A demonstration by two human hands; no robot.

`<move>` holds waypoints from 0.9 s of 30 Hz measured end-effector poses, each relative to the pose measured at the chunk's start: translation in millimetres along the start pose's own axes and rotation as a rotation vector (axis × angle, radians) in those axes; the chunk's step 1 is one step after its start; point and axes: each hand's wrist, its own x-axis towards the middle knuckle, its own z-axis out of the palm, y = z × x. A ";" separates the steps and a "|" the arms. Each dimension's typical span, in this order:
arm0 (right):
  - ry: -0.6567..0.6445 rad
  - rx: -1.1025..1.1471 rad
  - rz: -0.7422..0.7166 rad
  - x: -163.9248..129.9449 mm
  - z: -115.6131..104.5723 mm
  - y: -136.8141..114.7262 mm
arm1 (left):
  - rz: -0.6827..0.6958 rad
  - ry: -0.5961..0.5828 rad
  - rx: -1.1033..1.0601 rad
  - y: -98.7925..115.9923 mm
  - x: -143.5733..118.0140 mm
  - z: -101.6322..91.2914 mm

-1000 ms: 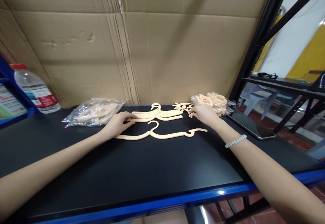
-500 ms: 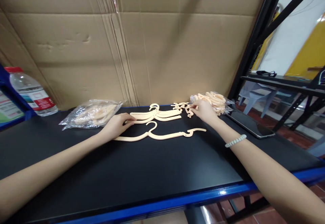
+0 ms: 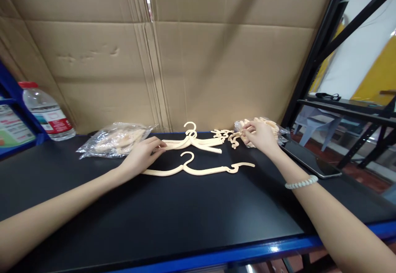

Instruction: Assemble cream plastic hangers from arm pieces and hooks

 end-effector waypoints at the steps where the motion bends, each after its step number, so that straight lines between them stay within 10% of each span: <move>1: 0.030 0.059 0.030 -1.3 -1.3 -4.0 | 0.002 0.023 -0.001 0.4 -1.4 -1.1; 14: -0.096 0.845 0.394 -17.5 23.4 -21.8 | -0.034 0.195 -0.052 11.7 -17.5 0.6; 27: -0.382 0.900 0.387 -26.5 28.0 -31.3 | -0.064 0.215 -0.091 10.0 -19.6 7.7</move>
